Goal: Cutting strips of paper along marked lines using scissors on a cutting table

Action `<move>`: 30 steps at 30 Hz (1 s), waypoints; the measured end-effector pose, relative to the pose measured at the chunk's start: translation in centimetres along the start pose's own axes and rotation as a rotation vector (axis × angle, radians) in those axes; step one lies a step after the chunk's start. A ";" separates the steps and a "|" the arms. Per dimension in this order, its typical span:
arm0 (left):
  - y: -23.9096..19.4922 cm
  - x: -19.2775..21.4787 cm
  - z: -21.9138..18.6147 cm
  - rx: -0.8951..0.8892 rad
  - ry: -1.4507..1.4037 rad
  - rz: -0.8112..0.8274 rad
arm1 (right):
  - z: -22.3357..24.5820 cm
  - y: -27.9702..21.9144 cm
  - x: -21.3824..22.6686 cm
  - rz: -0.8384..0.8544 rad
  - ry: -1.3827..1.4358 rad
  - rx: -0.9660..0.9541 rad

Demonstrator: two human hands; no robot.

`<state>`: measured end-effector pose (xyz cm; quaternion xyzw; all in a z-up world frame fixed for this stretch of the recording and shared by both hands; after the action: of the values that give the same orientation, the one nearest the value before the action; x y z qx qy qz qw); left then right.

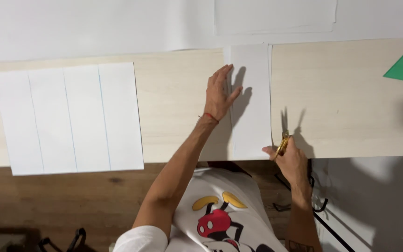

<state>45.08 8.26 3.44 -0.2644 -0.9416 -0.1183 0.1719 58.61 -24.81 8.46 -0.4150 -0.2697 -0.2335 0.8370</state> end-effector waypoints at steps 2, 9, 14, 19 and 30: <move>-2.1 1.8 -0.4 -0.157 0.038 -0.082 | 4.7 -2.4 1.7 0.032 -0.242 -0.051; -14.1 13.1 1.3 0.011 0.093 0.118 | 1.2 -1.1 3.5 -0.145 0.039 0.063; -20.9 25.7 -0.2 -0.129 0.319 0.030 | 6.2 0.4 0.9 -0.067 0.806 0.115; -27.9 36.2 6.9 -0.157 0.700 0.127 | 7.5 1.9 -7.9 0.139 0.974 0.333; -28.0 44.5 12.6 -0.397 0.720 0.144 | 29.9 -19.4 -22.7 0.697 1.550 0.618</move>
<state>-8.88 9.23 5.45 -0.2993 -0.7595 -0.3700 0.4434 22.04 -7.06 20.09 0.0439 0.4600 -0.0978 0.8814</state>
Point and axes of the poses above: each hand's wrist, its own y-axis towards the middle knuckle, its own x-axis out of the back of the hand, z = x × y, the point moved 3 cm from there along y, towards the middle knuckle, and after that the axes turned 3 degrees about -y, right-handed, at the moved point
